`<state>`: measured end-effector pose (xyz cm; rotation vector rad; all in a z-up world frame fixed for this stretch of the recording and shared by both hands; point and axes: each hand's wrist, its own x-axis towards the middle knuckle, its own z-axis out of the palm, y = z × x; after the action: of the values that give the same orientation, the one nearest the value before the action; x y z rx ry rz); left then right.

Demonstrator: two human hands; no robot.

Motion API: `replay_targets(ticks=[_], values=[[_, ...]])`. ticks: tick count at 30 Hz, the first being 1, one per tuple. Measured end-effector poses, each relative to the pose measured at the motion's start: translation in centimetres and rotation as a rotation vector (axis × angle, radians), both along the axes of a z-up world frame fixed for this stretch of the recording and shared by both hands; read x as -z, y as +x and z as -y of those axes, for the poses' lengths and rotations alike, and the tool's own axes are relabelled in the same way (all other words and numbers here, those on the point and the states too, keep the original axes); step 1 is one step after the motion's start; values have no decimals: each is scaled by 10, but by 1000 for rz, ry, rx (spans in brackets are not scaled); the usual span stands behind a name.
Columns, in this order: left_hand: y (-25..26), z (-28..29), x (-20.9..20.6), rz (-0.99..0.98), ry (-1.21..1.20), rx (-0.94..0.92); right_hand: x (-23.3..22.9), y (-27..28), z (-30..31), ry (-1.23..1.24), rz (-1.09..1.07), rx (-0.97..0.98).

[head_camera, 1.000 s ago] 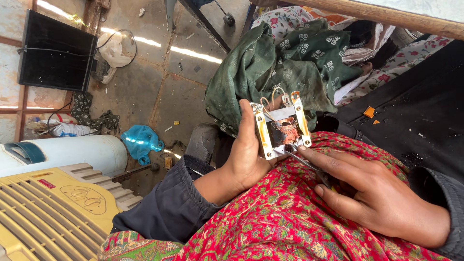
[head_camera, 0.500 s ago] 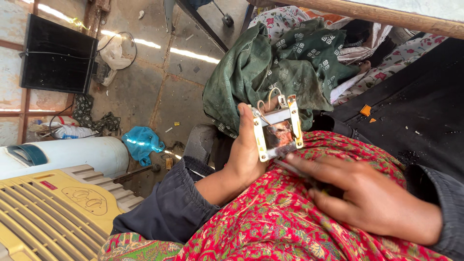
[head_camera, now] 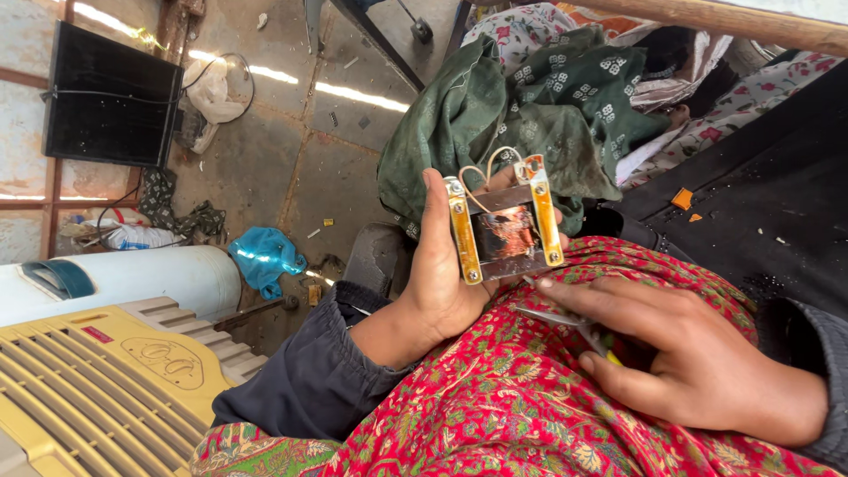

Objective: The person uses pliers to strip copper wire from a small electronic component, likely a transformer, while seated. They hold the component in their left hand and use the pliers in their right hand to pull and remove the wire strands.

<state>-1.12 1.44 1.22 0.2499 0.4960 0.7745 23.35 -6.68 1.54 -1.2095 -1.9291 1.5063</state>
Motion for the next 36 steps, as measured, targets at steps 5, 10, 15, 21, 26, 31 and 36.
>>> replay_targets(ticks=[5, 10, 15, 21, 26, 31, 36], values=[[-3, 5, 9, 41, -99, -48, 14, 8, 8, -236, -386, 371], [1, 14, 10, -204, 199, 82, 10, 7, -8, -354, -488, 411], [6, 16, 7, -496, 408, 263, 12, 6, -15, -443, -401, 427], [-4, 3, 32, -745, 633, 424, 21, 8, -29, -781, -659, 697], [-7, -11, 63, -728, 702, 455, 44, 17, -36, -848, -820, 633], [0, -5, 66, -640, 583, 401, 40, 19, -36, -825, -813, 561], [8, -6, 63, -820, 469, 389, 21, 18, -40, -791, -875, 555]])
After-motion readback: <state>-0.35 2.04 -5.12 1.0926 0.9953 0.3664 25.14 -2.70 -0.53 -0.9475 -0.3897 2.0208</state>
